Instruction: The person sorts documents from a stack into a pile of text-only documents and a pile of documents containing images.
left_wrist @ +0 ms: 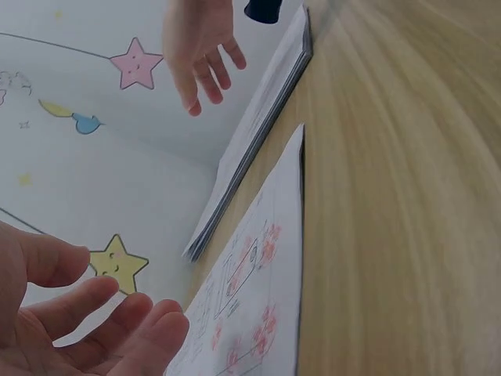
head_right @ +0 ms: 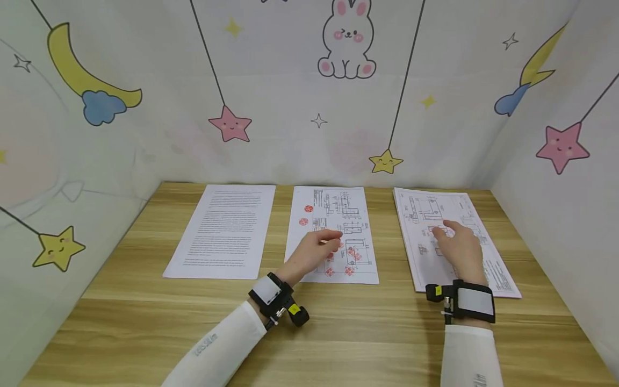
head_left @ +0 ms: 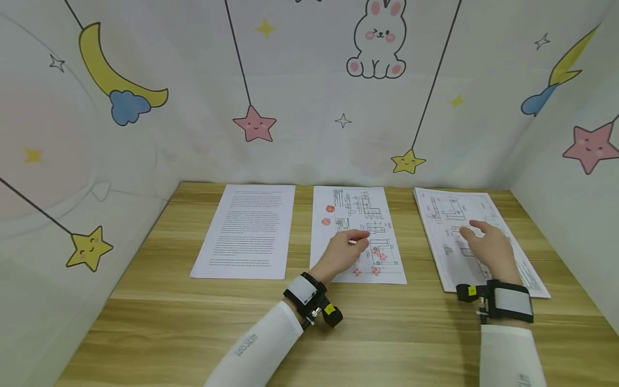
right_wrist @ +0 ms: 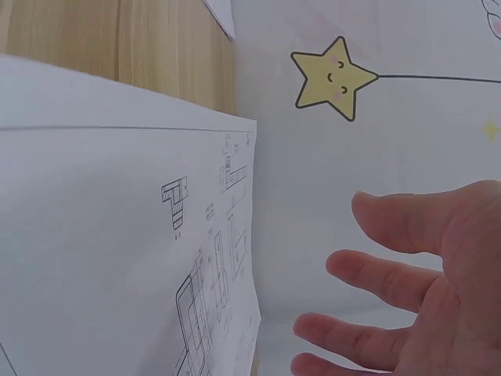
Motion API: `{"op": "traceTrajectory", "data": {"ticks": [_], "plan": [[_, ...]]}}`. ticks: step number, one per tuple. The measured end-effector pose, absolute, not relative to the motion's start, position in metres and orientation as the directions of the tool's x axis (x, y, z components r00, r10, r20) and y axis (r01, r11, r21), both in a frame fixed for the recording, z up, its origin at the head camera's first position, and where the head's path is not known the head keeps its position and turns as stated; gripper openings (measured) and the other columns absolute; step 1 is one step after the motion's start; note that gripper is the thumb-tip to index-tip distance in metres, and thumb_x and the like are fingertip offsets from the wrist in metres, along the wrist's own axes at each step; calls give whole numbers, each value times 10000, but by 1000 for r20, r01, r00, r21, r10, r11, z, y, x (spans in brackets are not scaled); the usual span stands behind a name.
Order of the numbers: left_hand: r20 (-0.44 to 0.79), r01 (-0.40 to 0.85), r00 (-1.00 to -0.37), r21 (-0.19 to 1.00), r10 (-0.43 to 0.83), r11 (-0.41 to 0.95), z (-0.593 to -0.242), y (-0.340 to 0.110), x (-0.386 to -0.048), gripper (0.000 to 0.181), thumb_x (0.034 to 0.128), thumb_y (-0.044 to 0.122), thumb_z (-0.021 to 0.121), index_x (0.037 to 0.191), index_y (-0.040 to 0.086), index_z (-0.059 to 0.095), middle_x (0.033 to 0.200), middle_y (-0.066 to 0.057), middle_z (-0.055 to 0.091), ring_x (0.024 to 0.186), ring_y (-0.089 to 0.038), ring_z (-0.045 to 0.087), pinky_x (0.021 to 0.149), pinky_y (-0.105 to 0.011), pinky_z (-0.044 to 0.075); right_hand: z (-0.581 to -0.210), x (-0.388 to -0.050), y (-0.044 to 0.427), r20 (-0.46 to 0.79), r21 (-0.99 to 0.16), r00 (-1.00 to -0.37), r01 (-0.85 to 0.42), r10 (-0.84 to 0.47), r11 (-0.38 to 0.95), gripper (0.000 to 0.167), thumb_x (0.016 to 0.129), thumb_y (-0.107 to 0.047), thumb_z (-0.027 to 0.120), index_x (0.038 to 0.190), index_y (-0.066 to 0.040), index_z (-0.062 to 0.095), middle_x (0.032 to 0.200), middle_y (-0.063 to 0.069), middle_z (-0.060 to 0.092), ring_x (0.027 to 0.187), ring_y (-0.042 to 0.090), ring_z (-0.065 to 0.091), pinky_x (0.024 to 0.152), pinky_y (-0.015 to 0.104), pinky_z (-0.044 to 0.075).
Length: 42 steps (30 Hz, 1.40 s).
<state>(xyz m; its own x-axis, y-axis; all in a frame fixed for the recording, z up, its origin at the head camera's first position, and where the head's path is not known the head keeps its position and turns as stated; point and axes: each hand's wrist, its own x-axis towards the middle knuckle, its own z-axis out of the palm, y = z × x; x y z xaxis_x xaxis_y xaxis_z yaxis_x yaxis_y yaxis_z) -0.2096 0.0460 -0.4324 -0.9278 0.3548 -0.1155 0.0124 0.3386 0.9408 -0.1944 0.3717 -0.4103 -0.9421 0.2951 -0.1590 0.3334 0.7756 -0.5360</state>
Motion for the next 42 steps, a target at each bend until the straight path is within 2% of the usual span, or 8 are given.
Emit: {"op": "traceTrajectory", "data": {"ticks": [3, 7, 11, 17, 24, 29, 32, 42], "plan": [[-85, 61, -919, 934, 386, 351, -436, 58, -207, 386, 1001, 260, 534, 1339, 96, 621, 1301, -71, 668, 962, -108, 611, 755, -202, 464, -414, -194, 379, -187, -533, -927, 375, 326, 759, 717, 1036, -475, 355, 1524, 46, 276, 1530, 399, 241, 1383, 609, 259, 1058, 716, 306], [-34, 130, -908, 925, 418, 358, -443, 72, -207, 390, 997, 225, 521, 1343, 69, 613, 1313, -119, 657, 996, -122, 644, 754, -180, 478, -417, -191, 388, -218, -502, -900, 435, 377, 748, 721, 1031, -459, 358, 1524, 57, 256, 1534, 404, 215, 1403, 611, 217, 1090, 714, 270], [-22, 141, -903, 928, 429, 345, -447, 86, -205, 385, 989, 210, 529, 1335, 63, 617, 1281, -123, 664, 963, -118, 664, 703, -167, 481, -420, -185, 398, -230, -490, -879, 475, 417, 731, 733, 1023, -444, 383, 1530, 62, 227, 1533, 414, 197, 1401, 621, 206, 1092, 723, 262], [-22, 150, -894, 925, 447, 348, -450, 106, -201, 380, 994, 206, 520, 1338, 78, 619, 1274, -96, 673, 1082, -173, 668, 838, -177, 492, -429, -180, 411, -265, -482, -859, 512, 439, 711, 772, 1011, -443, 414, 1532, 77, 180, 1531, 425, 172, 1396, 632, 192, 1095, 729, 252], [-138, -36, -873, 975, 467, 220, -456, 127, -198, 429, 970, 204, 546, 1375, 66, 577, 1246, -84, 660, 915, -105, 664, 766, -181, 527, -435, -176, 420, -299, -475, -838, 545, 456, 690, 804, 1003, -449, 424, 1537, 82, 141, 1531, 426, 167, 1390, 632, 199, 1095, 723, 256], [-224, -206, -860, 974, 458, 88, -457, 139, -194, 457, 945, 163, 586, 1391, 66, 560, 1247, -96, 662, 1001, -180, 681, 866, -292, 578, -436, -175, 425, -302, -480, -826, 563, 476, 673, 796, 1012, -434, 421, 1533, 94, 134, 1532, 421, 178, 1376, 623, 236, 1094, 712, 272], [-264, -279, -849, 959, 457, 36, -459, 145, -191, 476, 918, 148, 615, 1387, 83, 566, 1222, -90, 674, 1002, -177, 678, 892, -326, 580, -437, -177, 426, -290, -476, -827, 561, 482, 677, 784, 1014, -422, 428, 1528, 101, 151, 1530, 419, 188, 1382, 617, 233, 1101, 706, 267], [-302, -381, -807, 923, 507, -56, -460, 163, -182, 527, 927, 127, 605, 1432, 25, 495, 1269, -130, 657, 1083, -208, 666, 970, -363, 552, -441, -175, 428, -280, -425, -835, 550, 474, 718, 736, 1013, -406, 424, 1489, 129, 254, 1477, 440, 277, 1317, 615, 319, 1067, 695, 323]]}}
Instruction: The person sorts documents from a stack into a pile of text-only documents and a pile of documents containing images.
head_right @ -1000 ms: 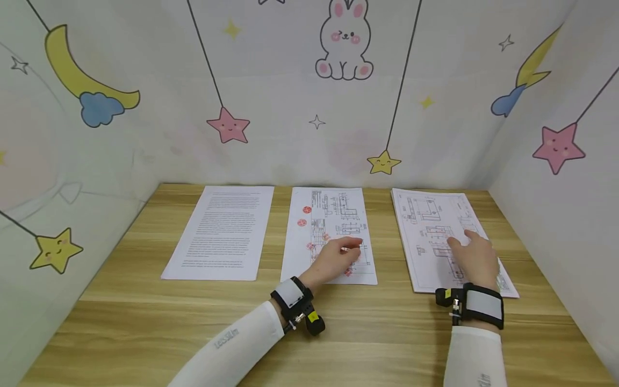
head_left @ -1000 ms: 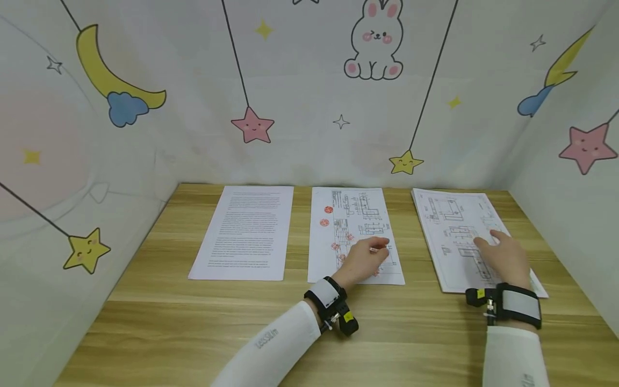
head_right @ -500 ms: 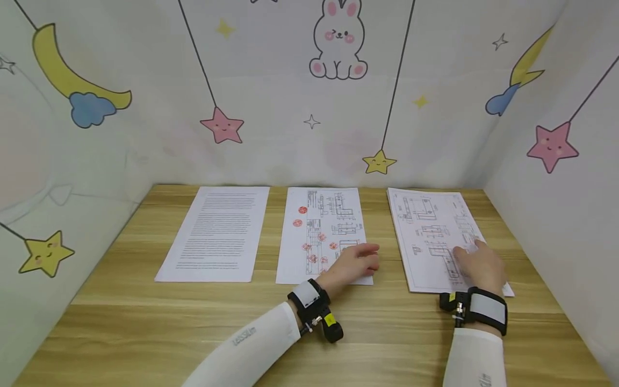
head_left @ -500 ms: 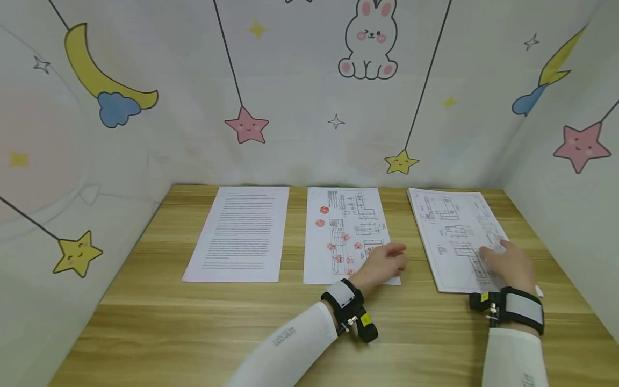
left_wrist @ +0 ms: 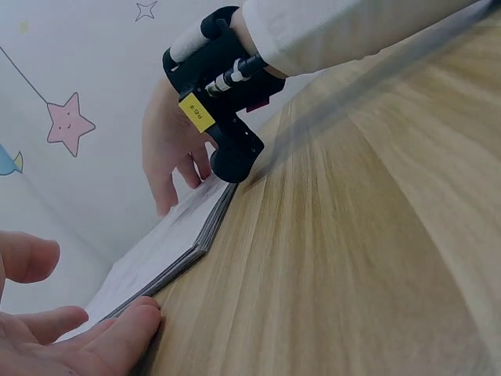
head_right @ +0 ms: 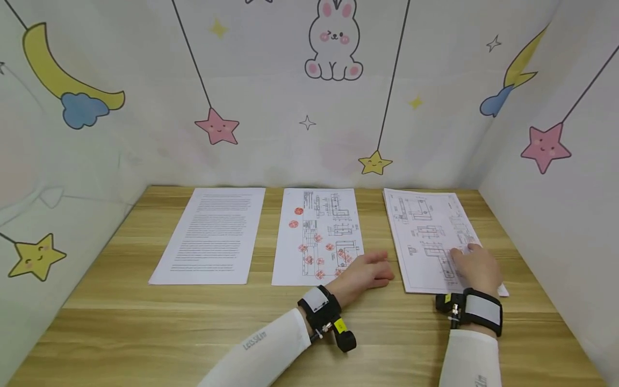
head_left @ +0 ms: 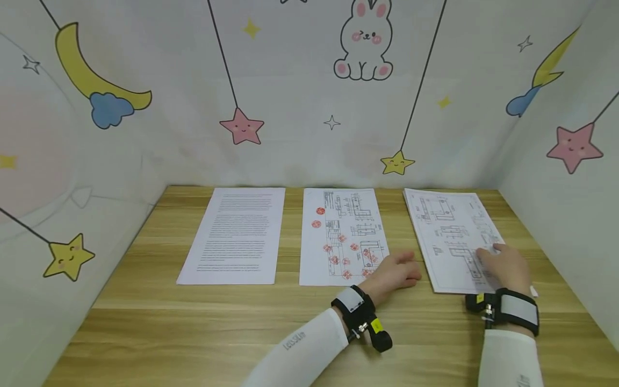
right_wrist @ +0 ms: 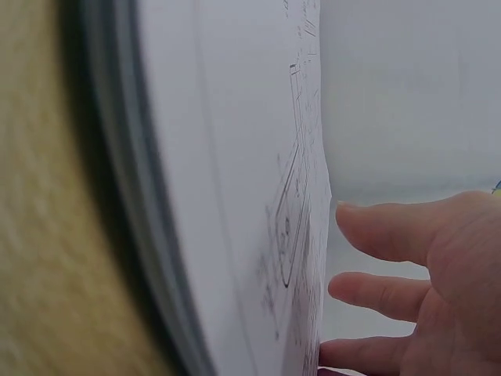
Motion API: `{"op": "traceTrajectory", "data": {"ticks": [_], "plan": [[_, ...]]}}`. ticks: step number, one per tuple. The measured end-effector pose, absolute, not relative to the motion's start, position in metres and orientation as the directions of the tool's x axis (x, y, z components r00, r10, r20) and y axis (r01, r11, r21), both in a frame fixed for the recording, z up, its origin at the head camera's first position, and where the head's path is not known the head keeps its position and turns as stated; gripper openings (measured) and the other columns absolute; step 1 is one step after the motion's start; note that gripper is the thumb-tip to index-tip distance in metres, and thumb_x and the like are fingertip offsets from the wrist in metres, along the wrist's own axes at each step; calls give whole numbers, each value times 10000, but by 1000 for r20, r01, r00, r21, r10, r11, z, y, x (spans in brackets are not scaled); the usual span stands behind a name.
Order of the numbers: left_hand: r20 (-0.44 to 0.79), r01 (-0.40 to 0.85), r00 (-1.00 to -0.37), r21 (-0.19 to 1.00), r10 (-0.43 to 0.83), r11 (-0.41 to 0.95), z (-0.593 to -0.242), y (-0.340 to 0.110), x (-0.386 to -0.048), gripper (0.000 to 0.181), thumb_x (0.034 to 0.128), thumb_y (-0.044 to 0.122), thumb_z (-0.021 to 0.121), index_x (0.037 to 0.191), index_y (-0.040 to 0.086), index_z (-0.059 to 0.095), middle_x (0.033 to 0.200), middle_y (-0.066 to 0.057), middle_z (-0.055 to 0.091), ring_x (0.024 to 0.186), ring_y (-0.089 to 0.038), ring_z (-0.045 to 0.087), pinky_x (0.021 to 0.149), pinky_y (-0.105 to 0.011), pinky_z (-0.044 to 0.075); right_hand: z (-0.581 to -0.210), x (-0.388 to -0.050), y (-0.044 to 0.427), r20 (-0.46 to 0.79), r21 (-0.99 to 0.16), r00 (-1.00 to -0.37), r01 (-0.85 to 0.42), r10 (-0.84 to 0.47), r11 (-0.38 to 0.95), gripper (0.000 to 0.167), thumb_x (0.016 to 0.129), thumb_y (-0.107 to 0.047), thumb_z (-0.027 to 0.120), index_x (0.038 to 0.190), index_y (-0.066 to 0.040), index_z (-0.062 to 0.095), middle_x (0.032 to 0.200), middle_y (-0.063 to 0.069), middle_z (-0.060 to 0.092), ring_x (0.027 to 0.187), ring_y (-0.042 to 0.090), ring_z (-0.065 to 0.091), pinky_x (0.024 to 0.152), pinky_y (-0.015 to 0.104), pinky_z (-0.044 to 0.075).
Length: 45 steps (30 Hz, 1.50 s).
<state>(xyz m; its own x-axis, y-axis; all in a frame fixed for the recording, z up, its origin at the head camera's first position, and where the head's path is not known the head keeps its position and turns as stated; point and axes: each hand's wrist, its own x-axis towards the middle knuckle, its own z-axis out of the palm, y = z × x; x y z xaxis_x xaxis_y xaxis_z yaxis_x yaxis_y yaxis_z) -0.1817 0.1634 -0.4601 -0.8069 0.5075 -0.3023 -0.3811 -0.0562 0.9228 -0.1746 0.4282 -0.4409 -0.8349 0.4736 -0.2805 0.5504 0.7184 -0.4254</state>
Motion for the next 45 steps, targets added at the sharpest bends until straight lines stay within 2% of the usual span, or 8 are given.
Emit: {"op": "traceTrajectory", "data": {"ticks": [7, 15, 22, 29, 33, 36, 40, 45], "plan": [[-314, -400, -805, 914, 503, -70, -461, 171, -182, 523, 940, 131, 605, 1432, -2, 486, 1326, -132, 631, 1118, -246, 675, 984, -373, 545, -437, -173, 424, -264, -413, -838, 546, 478, 729, 701, 1016, -391, 417, 1480, 118, 293, 1471, 434, 302, 1321, 619, 314, 1059, 693, 330], [-347, -429, -814, 900, 466, -81, -463, 179, -184, 557, 943, 122, 590, 1464, -8, 441, 1256, -125, 659, 1059, -205, 672, 951, -363, 561, -437, -176, 418, -249, -415, -832, 555, 496, 721, 692, 1017, -405, 410, 1480, 102, 317, 1476, 414, 326, 1325, 610, 328, 1057, 692, 334], [-300, -376, -849, 922, 435, -97, -463, 184, -187, 379, 938, 71, 565, 1317, 64, 581, 1128, -113, 700, 1026, -236, 691, 877, -385, 586, -430, -180, 413, -211, -412, -837, 545, 505, 730, 628, 1027, -370, 406, 1439, 104, 397, 1454, 408, 368, 1303, 604, 366, 1035, 671, 361], [-311, -422, -833, 892, 458, -161, -465, 183, -194, 378, 971, -7, 472, 1334, 86, 520, 1143, -133, 673, 1011, -282, 690, 852, -422, 597, -427, -181, 404, -198, -392, -845, 533, 497, 750, 610, 1033, -377, 384, 1429, 86, 422, 1446, 399, 389, 1288, 600, 388, 1008, 660, 387], [-330, -436, -841, 883, 429, -173, -465, 184, -196, 411, 923, -95, 433, 1284, 84, 513, 1071, -117, 666, 932, -264, 702, 793, -399, 611, -425, -183, 399, -205, -421, -851, 523, 484, 741, 633, 1032, -393, 391, 1460, 73, 386, 1456, 399, 378, 1314, 601, 368, 1033, 671, 371], [-336, -435, -850, 882, 405, -181, -464, 183, -196, 447, 873, -146, 414, 1234, 93, 526, 1019, -101, 662, 890, -255, 710, 762, -375, 615, -423, -186, 397, -228, -454, -848, 527, 478, 719, 674, 1031, -413, 389, 1510, 54, 302, 1454, 401, 378, 1325, 591, 369, 1050, 674, 363], [-319, -431, -849, 879, 421, -203, -460, 175, -196, 523, 845, -170, 404, 1268, 112, 525, 1032, -94, 659, 919, -259, 713, 767, -361, 615, -423, -189, 397, -241, -481, -855, 516, 459, 709, 724, 1026, -441, 386, 1543, 37, 220, 1438, 413, 384, 1310, 578, 397, 1037, 663, 389], [-290, -430, -835, 875, 469, -225, -455, 162, -196, 595, 864, -159, 389, 1339, 180, 504, 1113, -70, 658, 998, -252, 701, 796, -361, 611, -421, -190, 397, -255, -562, -869, 489, 423, 667, 794, 1011, -497, 369, 1575, 0, 113, 1497, 414, 291, 1310, 558, 395, 1036, 662, 403]]}}
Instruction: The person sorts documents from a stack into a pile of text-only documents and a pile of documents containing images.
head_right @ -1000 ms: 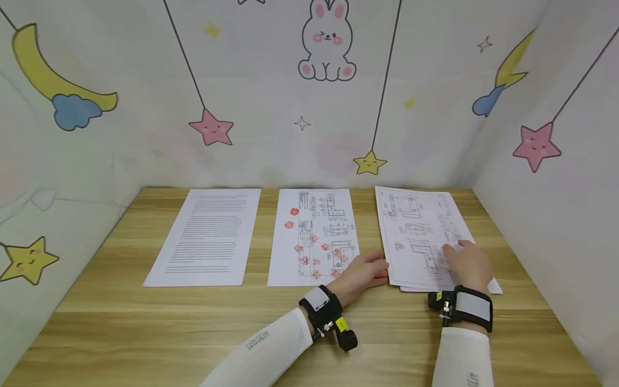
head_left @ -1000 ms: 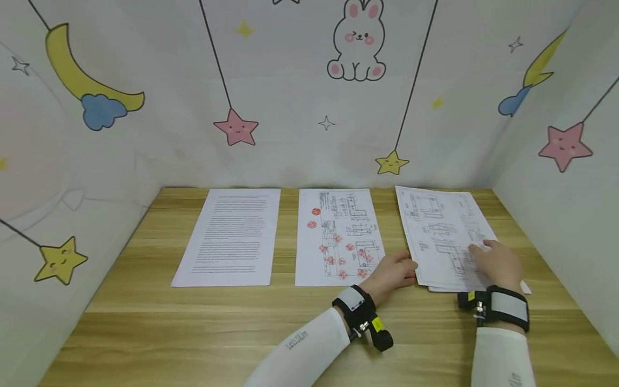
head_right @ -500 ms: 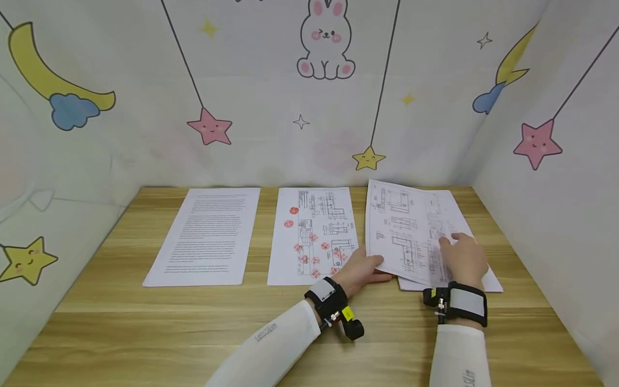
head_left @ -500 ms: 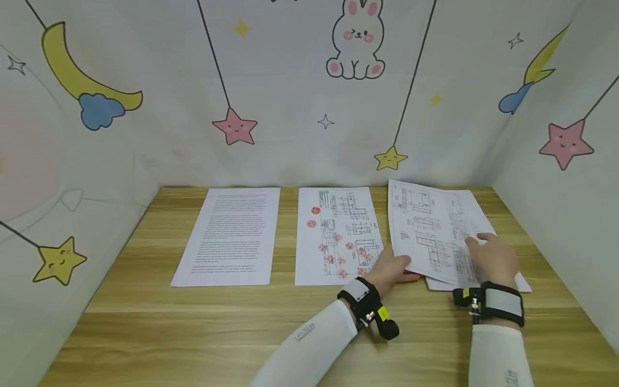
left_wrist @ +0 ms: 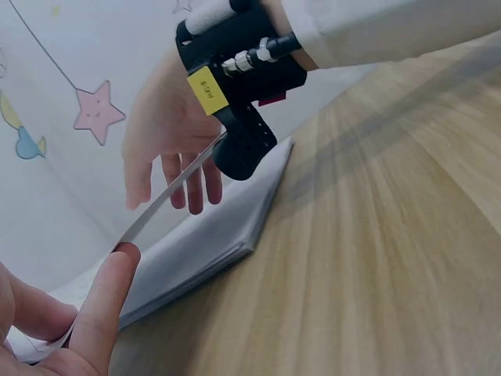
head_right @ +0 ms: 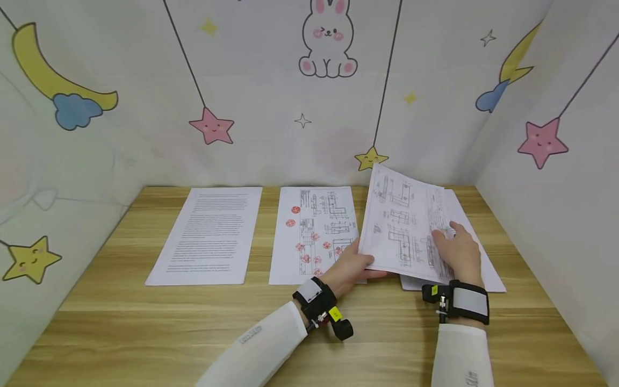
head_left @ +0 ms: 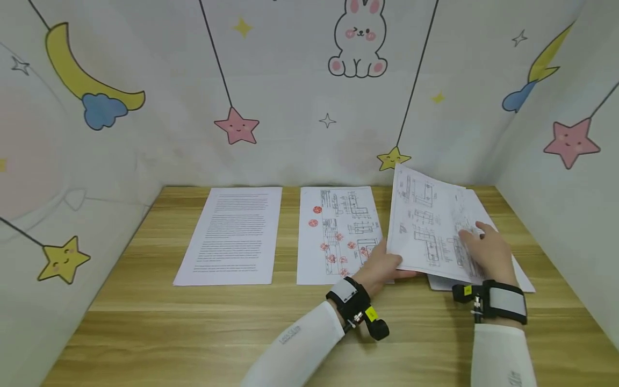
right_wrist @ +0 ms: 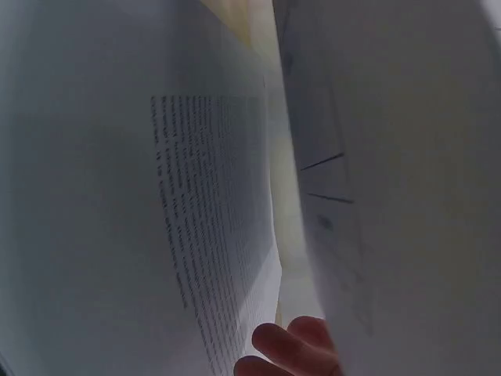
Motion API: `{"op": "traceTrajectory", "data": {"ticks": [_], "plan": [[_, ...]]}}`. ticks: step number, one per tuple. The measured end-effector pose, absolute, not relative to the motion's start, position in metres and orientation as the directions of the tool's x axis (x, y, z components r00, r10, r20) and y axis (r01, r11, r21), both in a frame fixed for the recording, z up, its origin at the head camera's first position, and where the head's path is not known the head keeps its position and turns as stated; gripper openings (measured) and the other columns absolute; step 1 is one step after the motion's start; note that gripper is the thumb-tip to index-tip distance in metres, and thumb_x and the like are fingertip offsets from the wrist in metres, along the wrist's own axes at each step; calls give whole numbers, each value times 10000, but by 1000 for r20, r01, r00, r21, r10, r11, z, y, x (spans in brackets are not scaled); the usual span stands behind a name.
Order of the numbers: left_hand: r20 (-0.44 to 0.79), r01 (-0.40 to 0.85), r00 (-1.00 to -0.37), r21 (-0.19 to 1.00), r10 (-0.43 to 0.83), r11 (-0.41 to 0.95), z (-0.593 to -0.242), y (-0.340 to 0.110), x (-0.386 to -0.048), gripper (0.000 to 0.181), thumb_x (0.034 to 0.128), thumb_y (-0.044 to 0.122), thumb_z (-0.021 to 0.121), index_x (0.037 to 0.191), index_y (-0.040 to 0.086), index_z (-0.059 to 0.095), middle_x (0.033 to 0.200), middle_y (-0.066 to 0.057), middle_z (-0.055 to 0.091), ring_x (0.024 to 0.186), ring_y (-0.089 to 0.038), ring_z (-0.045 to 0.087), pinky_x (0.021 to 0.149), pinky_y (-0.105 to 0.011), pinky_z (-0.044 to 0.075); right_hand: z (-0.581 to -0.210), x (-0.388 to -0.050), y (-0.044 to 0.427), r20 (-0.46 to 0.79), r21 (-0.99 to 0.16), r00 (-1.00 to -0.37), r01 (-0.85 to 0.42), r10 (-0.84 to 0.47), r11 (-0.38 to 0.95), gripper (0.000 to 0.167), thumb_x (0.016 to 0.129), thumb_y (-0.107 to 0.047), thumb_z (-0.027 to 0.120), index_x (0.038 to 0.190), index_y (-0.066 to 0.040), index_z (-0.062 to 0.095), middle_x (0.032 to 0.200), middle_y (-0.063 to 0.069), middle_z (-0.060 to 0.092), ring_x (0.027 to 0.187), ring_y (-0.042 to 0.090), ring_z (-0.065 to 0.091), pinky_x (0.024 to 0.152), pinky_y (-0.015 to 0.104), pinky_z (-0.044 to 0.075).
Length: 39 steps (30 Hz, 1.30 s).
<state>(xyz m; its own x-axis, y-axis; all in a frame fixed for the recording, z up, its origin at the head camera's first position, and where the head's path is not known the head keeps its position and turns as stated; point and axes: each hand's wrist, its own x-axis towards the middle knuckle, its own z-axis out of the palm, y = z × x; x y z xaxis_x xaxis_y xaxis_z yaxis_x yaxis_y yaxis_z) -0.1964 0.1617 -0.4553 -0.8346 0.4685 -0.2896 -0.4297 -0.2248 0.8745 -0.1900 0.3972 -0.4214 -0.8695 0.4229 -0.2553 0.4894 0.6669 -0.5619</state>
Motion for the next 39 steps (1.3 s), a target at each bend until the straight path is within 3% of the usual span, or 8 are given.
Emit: {"op": "traceTrajectory", "data": {"ticks": [7, 11, 16, 20, 24, 29, 33, 39], "plan": [[-260, -365, -864, 914, 431, -180, -447, 135, -200, 564, 896, -92, 418, 1373, 205, 471, 1136, -48, 640, 954, -214, 704, 796, -346, 607, -413, -194, 373, -196, -768, -912, 372, 361, 521, 933, 990, -557, 403, 1573, -103, -167, 1616, 344, 48, 1336, 512, 357, 1061, 650, 398], [-238, -313, -886, 940, 397, -134, -444, 116, -203, 530, 937, -41, 424, 1398, 219, 453, 1160, -53, 640, 921, -212, 726, 803, -339, 604, -408, -200, 354, -172, -835, -923, 322, 345, 445, 964, 982, -566, 428, 1555, -170, -238, 1643, 292, -8, 1386, 498, 325, 1092, 654, 366], [-193, -258, -903, 958, 385, -124, -440, 93, -208, 498, 986, 13, 405, 1430, 239, 412, 1239, -56, 612, 980, -211, 722, 825, -327, 599, -404, -203, 339, -219, -855, -927, 332, 304, 398, 985, 977, -588, 432, 1543, -187, -268, 1637, 306, 19, 1450, 512, 266, 1143, 675, 265], [-161, -213, -917, 971, 366, -107, -437, 75, -211, 504, 1004, 40, 398, 1450, 276, 387, 1286, -45, 590, 1060, -193, 695, 858, -315, 590, -402, -206, 324, -254, -877, -932, 335, 258, 345, 986, 975, -592, 446, 1543, -222, -271, 1628, 307, 108, 1454, 481, 295, 1164, 642, 269], [-139, -177, -929, 981, 342, -84, -433, 58, -213, 502, 1013, 63, 403, 1458, 293, 378, 1301, -47, 595, 1083, -190, 693, 873, -310, 585, -401, -207, 307, -208, -921, -960, 257, 189, 292, 922, 994, -543, 460, 1580, -229, -178, 1598, 225, 271, 1418, 385, 386, 1129, 519, 396], [-122, -162, -937, 982, 329, -96, -431, 40, -214, 523, 1015, 55, 396, 1467, 317, 374, 1329, -58, 583, 1108, -213, 682, 853, -326, 595, -399, -206, 287, -140, -955, -977, 176, 161, 239, 750, 1001, -505, 485, 1597, -220, 130, 1291, -17, 540, 1086, 91, 606, 830, 216, 547], [-106, -145, -944, 984, 314, -103, -431, 27, -214, 544, 1006, 38, 401, 1488, 290, 373, 1351, -99, 563, 1104, -234, 672, 829, -334, 602, -400, -204, 276, -113, -965, -977, 151, 178, 213, 623, 1012, -449, 506, 1541, -188, 305, 1128, -101, 603, 919, -15, 660, 752, 201, 574], [-107, -129, -953, 990, 282, -62, -434, 10, -215, 513, 999, 37, 446, 1479, 215, 410, 1312, -138, 591, 1021, -190, 673, 801, -331, 603, -408, -205, 261, -91, -972, -980, 126, 174, 200, 530, 1047, -337, 469, 1537, -177, 345, 1245, 57, 627, 910, -11, 691, 761, 229, 593]]}}
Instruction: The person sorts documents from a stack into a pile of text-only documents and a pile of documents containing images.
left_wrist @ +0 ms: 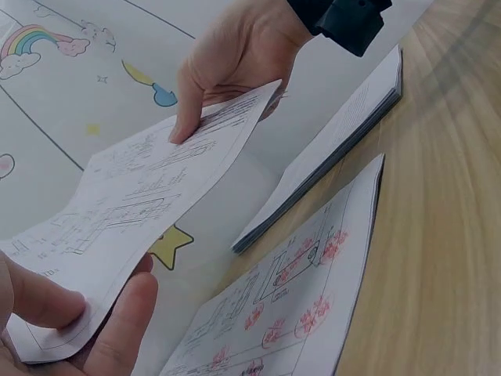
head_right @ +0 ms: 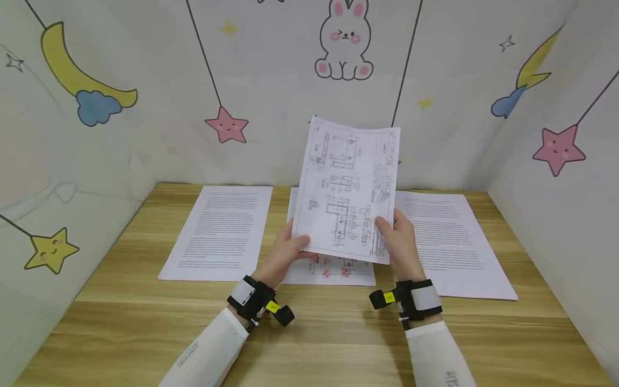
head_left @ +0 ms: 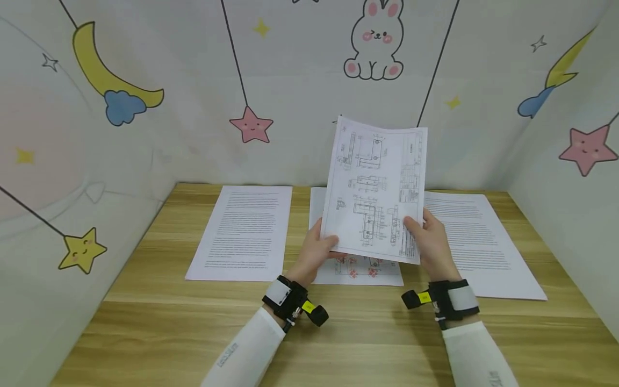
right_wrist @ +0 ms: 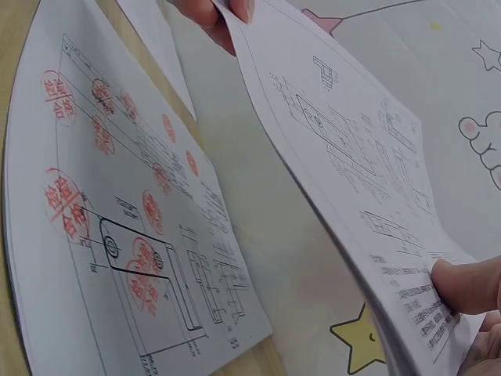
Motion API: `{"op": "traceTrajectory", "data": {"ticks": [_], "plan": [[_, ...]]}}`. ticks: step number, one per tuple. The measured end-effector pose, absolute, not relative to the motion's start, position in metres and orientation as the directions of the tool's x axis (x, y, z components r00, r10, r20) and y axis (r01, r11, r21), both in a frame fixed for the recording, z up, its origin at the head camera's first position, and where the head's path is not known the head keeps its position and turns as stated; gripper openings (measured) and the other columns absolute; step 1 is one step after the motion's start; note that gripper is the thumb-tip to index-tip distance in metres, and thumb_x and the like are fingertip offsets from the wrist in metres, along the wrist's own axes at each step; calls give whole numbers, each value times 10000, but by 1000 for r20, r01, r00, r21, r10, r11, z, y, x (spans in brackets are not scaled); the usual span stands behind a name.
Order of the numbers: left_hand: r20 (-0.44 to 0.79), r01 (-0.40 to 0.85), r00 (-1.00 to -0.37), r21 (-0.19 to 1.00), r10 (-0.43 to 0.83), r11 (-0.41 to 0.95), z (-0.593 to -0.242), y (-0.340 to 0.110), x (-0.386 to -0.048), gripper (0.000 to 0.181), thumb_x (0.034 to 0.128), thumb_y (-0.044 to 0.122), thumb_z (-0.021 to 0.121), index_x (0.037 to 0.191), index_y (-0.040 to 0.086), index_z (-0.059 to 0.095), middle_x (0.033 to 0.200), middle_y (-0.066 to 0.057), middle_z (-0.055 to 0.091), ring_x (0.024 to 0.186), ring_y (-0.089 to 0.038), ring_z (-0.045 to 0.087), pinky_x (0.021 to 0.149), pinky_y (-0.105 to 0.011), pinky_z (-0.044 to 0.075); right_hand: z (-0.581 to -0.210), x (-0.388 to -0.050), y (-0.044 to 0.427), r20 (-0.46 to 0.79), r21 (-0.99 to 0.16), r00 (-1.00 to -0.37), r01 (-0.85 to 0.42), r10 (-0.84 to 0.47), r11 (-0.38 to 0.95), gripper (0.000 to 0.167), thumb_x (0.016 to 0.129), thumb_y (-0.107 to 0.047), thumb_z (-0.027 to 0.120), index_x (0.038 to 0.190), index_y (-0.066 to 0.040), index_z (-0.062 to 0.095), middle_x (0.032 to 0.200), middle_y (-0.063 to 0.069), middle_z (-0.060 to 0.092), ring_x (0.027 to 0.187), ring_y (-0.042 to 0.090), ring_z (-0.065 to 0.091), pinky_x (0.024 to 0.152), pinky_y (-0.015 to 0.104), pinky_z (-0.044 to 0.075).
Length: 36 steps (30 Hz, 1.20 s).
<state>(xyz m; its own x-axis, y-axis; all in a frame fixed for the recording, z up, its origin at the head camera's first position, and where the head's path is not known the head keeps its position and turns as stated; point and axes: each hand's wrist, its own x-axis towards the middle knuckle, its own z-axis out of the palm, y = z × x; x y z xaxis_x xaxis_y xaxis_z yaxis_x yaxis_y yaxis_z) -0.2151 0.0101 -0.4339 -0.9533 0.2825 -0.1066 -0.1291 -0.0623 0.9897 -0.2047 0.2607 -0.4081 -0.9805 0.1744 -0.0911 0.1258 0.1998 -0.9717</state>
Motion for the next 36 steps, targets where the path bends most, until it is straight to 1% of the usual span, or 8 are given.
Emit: {"op": "traceTrajectory", "data": {"ticks": [5, 12, 16, 19, 23, 26, 32, 36], "plan": [[-145, -148, -952, 989, 271, 10, -433, -3, -217, 428, 1001, 117, 501, 1424, 175, 472, 1259, -123, 647, 1006, -162, 676, 818, -297, 559, -416, -205, 251, -77, -975, -983, 109, 167, 192, 509, 1053, -295, 463, 1535, -168, 359, 1329, 137, 600, 911, -7, 688, 754, 223, 589], [-191, -189, -955, 982, 229, 31, -433, -20, -223, 424, 1014, 173, 520, 1432, 195, 450, 1353, -51, 602, 1167, -201, 585, 902, -306, 458, -419, -206, 240, -100, -973, -991, 115, 87, 199, 486, 1053, -244, 470, 1511, -109, 381, 1313, 228, 599, 863, 37, 705, 722, 259, 598], [-196, -197, -962, 980, 188, 16, -435, -26, -228, 430, 1009, 152, 529, 1429, 187, 442, 1351, -43, 603, 1187, -210, 580, 923, -318, 460, -421, -208, 236, -136, -962, -990, 139, 29, 234, 458, 1047, -204, 475, 1480, -71, 404, 1272, 224, 610, 880, 96, 700, 727, 275, 591], [-173, -170, -970, 985, 168, 36, -438, -28, -230, 434, 1007, 123, 519, 1432, 162, 441, 1346, -76, 610, 1185, -235, 595, 932, -349, 483, -422, -209, 234, -148, -951, -989, 145, 9, 274, 452, 1039, -167, 476, 1472, -51, 411, 1276, 226, 611, 902, 125, 687, 742, 272, 576], [-130, -108, -981, 983, 147, 145, -444, -25, -232, 474, 1001, 87, 499, 1462, 87, 391, 1408, -143, 558, 1278, -289, 553, 1045, -446, 465, -424, -210, 232, -164, -926, -986, 159, 15, 342, 466, 1028, -157, 486, 1480, -69, 415, 1280, 210, 618, 920, 157, 673, 757, 269, 551], [-126, -96, -983, 972, 135, 213, -448, -22, -232, 503, 997, 79, 495, 1480, 57, 357, 1442, -164, 520, 1334, -301, 512, 1109, -479, 423, -426, -209, 230, -185, -898, -982, 184, 35, 400, 476, 1026, -184, 496, 1488, -102, 417, 1267, 176, 628, 933, 175, 664, 756, 270, 536], [-154, -120, -981, 960, 119, 251, -454, -20, -234, 490, 994, 86, 512, 1471, 84, 394, 1409, -136, 556, 1290, -279, 546, 1085, -469, 445, -430, -209, 228, -213, -836, -975, 215, 63, 505, 456, 1021, -208, 509, 1455, -79, 462, 1228, 167, 649, 940, 209, 655, 745, 269, 507], [-176, -133, -975, 952, 136, 276, -459, -18, -236, 515, 992, 101, 523, 1487, 84, 380, 1401, -140, 555, 1276, -282, 552, 1069, -464, 458, -433, -211, 228, -219, -798, -975, 206, 47, 566, 519, 1022, -196, 488, 1514, -68, 381, 1325, 177, 609, 1029, 235, 628, 829, 307, 509]]}}
